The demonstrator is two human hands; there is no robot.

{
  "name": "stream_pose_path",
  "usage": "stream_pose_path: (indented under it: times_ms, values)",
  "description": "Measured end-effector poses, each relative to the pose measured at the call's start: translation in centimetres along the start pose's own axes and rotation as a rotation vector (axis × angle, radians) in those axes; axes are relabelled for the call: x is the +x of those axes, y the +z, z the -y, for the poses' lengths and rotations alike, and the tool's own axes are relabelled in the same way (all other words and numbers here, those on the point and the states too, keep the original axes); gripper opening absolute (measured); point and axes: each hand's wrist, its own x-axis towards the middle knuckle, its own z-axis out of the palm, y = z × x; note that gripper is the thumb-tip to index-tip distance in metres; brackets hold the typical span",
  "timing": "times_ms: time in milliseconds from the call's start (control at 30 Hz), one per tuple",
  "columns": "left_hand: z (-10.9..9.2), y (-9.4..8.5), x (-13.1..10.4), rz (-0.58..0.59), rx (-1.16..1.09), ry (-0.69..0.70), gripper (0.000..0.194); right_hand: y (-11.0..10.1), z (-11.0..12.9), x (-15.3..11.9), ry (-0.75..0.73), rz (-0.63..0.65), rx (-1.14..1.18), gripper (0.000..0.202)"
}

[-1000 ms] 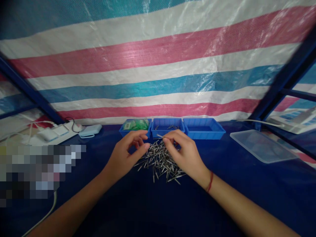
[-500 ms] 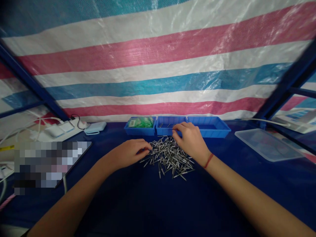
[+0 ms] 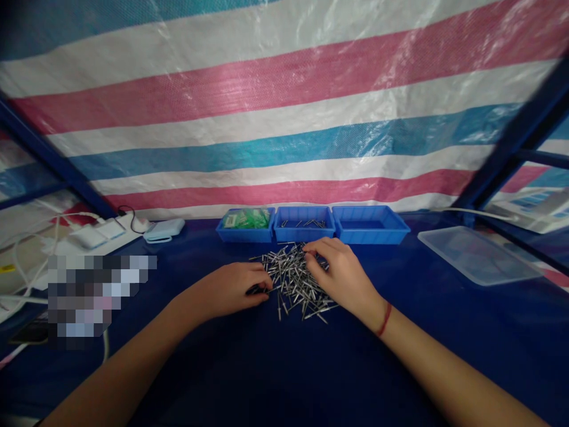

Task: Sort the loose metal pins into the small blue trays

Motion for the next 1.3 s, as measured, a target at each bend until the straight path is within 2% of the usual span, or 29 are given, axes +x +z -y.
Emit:
stream_pose_path:
  times_ms: [333,433,700,800,967,1133,1300]
  values:
    - [0.0,0.0,0.1,-0.031,-0.026,-0.028,0.012,-0.2,1.2,-0.2,-0.037,0.065,0.025,0.014]
    - [-0.3,-0.1,0.2,-0.029,-0.024,-0.072,0.007,-0.3,1.4,-0.3,-0.035,0.076,0.035,0.014]
    - [-0.5,-0.2,0.1,-0.030,0.043,-0.206,0.018,-0.2,1.7,-0.2,-0.022,0.094,0.059,0.016]
    - [-1.0,-0.1,0.1,-0.025,0.110,-0.217,0.023,-0.2,1.7,-0.2,-0.018,0.089,0.058,0.017]
    - [-1.6,0.2,0.2,-0.044,0.204,-0.203,0.018,-0.3,1.8,-0.2,-0.016,0.093,0.060,0.017]
    - [-1.7,0.8,0.5,-0.080,0.220,-0.191,0.018,-0.4,2.1,-0.2,-0.032,0.099,0.074,0.017]
    - [-2.0,0.5,0.6,-0.100,0.186,-0.219,0.016,-0.3,2.2,-0.3,-0.046,0.119,0.065,0.018]
